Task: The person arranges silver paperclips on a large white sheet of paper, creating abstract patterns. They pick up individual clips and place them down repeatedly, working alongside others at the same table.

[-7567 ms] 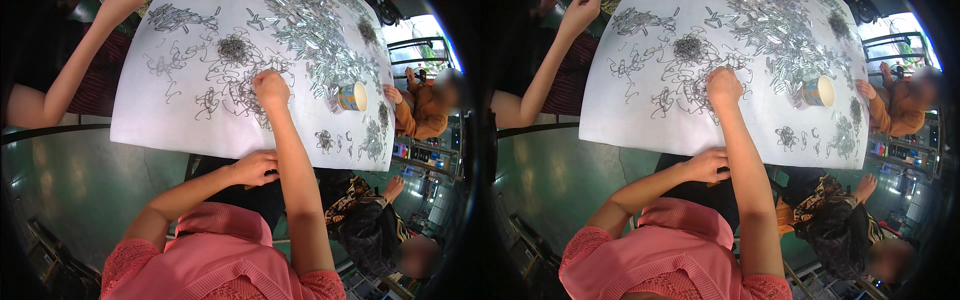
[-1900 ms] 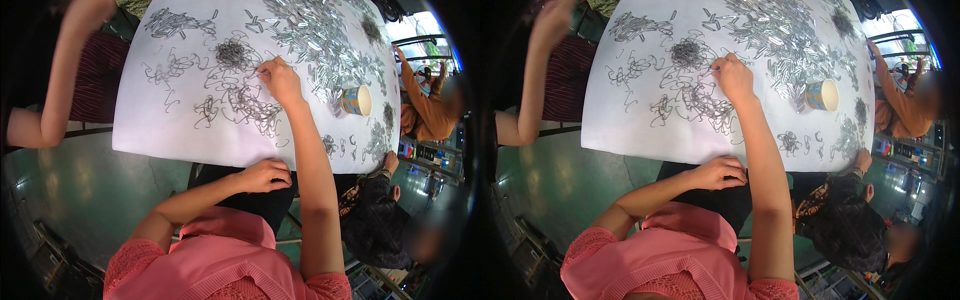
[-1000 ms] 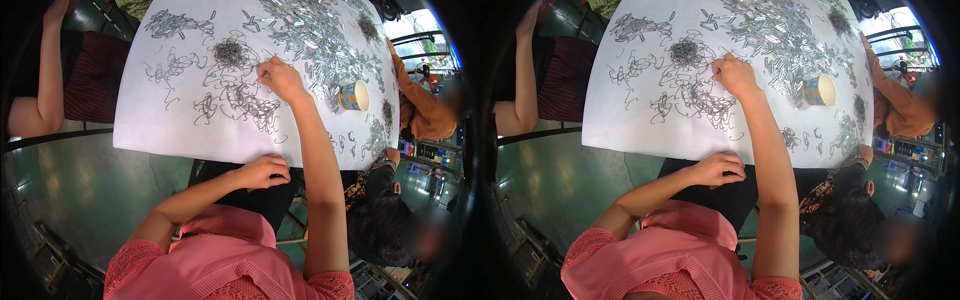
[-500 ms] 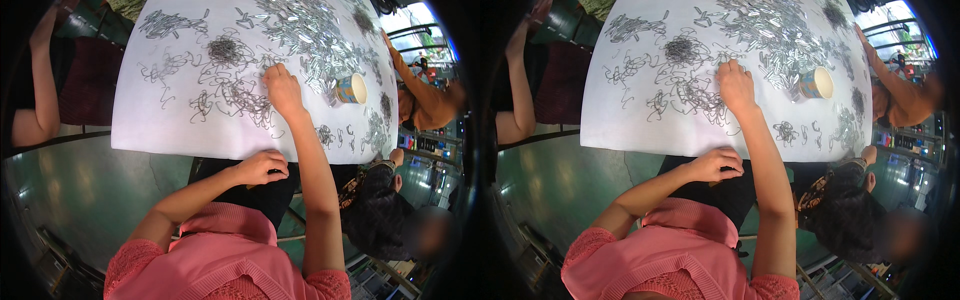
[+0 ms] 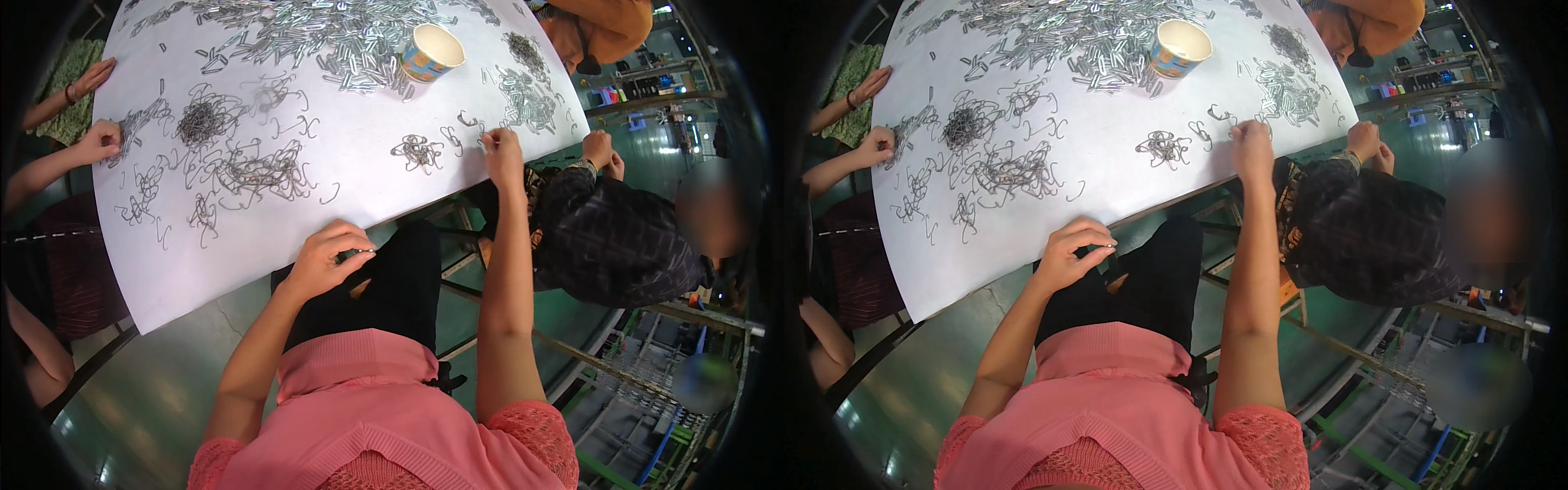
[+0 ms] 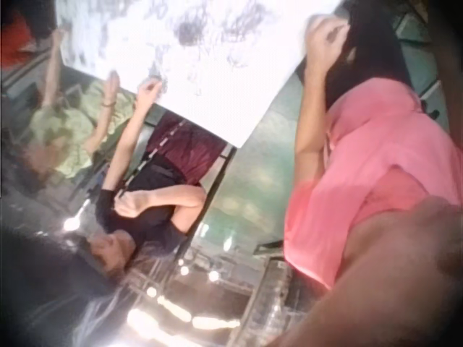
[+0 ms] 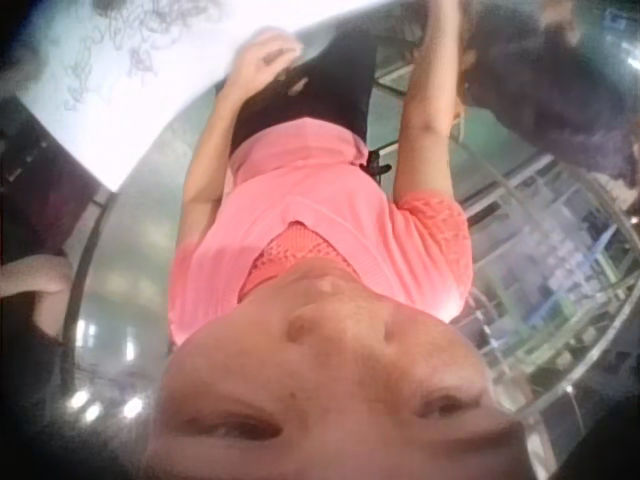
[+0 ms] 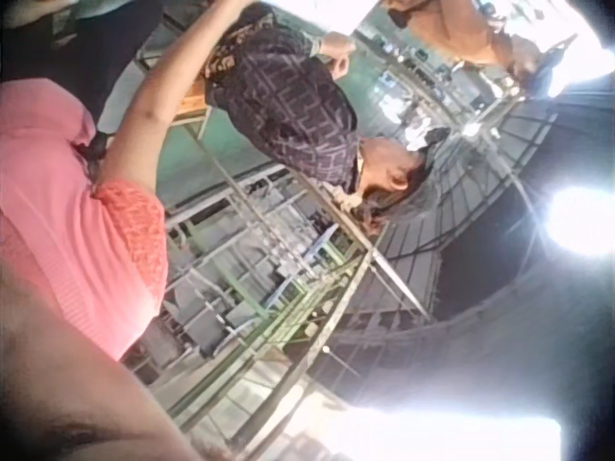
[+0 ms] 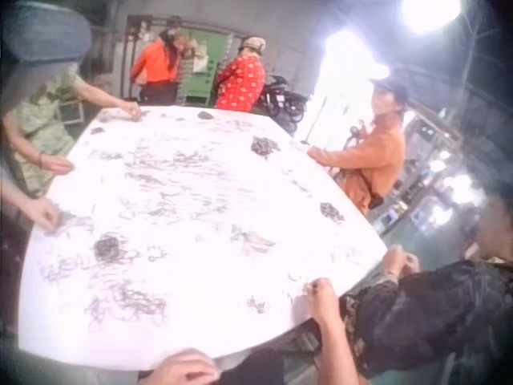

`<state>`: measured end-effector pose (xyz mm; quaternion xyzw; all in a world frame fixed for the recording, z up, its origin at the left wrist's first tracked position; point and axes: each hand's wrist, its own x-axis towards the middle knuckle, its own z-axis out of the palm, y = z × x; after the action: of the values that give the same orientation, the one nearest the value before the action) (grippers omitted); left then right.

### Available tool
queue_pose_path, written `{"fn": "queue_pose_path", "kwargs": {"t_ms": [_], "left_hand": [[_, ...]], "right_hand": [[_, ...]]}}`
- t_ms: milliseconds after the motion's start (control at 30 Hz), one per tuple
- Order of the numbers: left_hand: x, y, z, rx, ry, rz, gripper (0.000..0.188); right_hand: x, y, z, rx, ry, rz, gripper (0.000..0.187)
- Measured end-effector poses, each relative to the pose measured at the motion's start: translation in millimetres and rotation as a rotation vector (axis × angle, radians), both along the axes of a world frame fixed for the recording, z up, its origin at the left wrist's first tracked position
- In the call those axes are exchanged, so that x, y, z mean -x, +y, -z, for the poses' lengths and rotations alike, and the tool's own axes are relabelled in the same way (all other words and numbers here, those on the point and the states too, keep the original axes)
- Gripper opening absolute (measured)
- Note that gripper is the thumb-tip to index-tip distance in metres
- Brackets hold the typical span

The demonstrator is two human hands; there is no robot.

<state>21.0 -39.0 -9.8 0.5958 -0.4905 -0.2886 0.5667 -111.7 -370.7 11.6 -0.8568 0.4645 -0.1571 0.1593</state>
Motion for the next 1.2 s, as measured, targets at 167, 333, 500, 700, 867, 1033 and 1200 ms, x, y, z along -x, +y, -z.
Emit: {"fn": "queue_pose_path", "kwargs": {"t_ms": [167,333,500,700,867,1033,1200], "left_hand": [[0,3,3,0.014,0.023,-0.01,0.011],[-2,6,3,0.054,0.003,-0.014,0.012],[-4,7,8,0.071,0.005,-0.009,0.01],[1,3,13,0.153,-0.046,-0.058,0.01],[3,2,19,0.198,-0.028,-0.078,0.009],[0,4,18,0.215,-0.038,-0.05,0.009],[-2,4,17,0.194,-0.04,-0.046,0.009]], "right_hand": [[15,-16,8,0.052,0.106,0.013,0.02],[-45,34,-7,0.013,-0.146,-0.243,0.019],[-147,125,-21,0.039,-0.173,-0.687,0.026],[-220,169,9,0.368,-0.063,-0.779,0.038],[-203,186,-7,0.3,-0.062,-0.917,0.026],[-208,156,-4,0.145,-0.04,-0.737,0.045],[-213,152,10,0.215,-0.016,-0.766,0.06]]}}
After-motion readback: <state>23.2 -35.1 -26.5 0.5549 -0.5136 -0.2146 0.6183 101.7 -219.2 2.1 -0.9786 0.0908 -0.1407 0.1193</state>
